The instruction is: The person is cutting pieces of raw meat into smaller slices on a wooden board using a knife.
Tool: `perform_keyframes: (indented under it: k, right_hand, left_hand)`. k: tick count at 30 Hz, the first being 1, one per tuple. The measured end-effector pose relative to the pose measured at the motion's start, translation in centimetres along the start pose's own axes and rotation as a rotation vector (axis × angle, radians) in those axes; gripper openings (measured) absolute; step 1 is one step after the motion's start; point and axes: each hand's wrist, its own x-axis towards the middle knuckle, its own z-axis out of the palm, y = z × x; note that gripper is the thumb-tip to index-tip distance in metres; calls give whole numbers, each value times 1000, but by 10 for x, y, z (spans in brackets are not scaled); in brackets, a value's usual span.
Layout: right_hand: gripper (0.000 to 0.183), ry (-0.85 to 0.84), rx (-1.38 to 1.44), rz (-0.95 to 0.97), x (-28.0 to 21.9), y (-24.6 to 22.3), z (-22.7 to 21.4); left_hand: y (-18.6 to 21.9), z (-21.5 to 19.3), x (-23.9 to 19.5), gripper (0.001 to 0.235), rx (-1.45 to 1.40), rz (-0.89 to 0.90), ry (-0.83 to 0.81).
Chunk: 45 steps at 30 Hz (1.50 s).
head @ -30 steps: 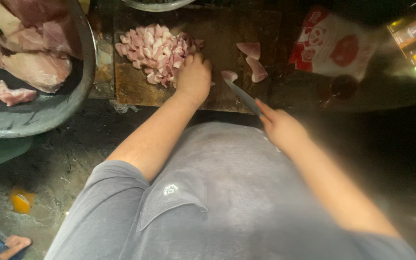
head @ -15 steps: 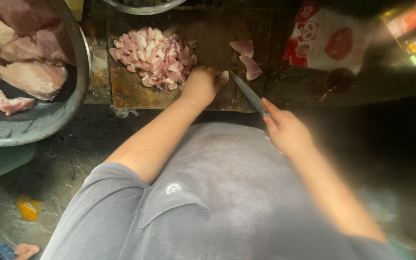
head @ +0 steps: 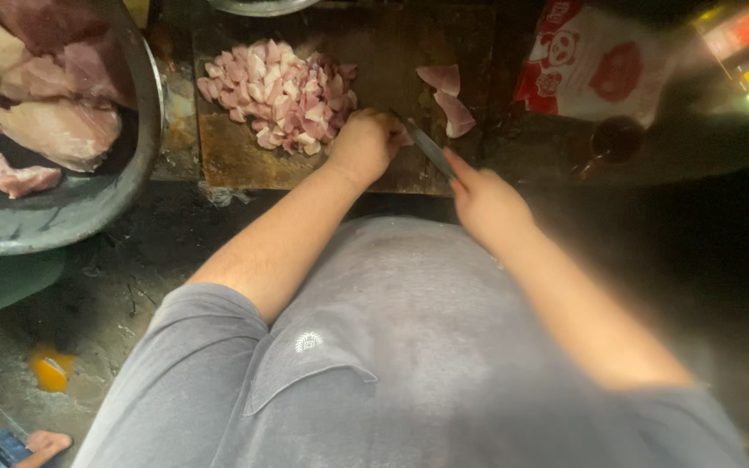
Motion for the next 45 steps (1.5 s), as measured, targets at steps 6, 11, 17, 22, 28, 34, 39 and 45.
perform_keyframes:
  k: [6, 11, 17, 22, 28, 34, 39, 45]
  right_hand:
    - [57, -43, 105, -40, 32, -12, 6]
    - [56, -234, 102, 201, -27, 8, -20]
    - [55, -291, 32, 292, -59, 34, -24]
    - [56, -234, 66, 350, -64, 36, -22]
    - [55, -194, 12, 326, -70, 38, -27]
    - [53, -211, 97, 413, -77, 41, -27]
    - [53, -166, 16, 362, -82, 52, -28]
    - [54, -177, 24, 404, -91, 50, -25]
  left_hand:
    - [-1, 3, 2, 19, 85, -3, -3]
    - [-6, -7, -1, 16, 228, 16, 127]
    - [21, -45, -11, 38, 311, 134, -9]
    - [20, -13, -15, 41, 327, 592, -12]
    - [-37, -17, -9, 45, 732, 567, -132]
    - [-58, -65, -22, 44, 675, 502, 88]
    - [-7, -54, -7, 25, 422, 383, -33]
    - [28, 13, 50, 45, 102, 506, -65]
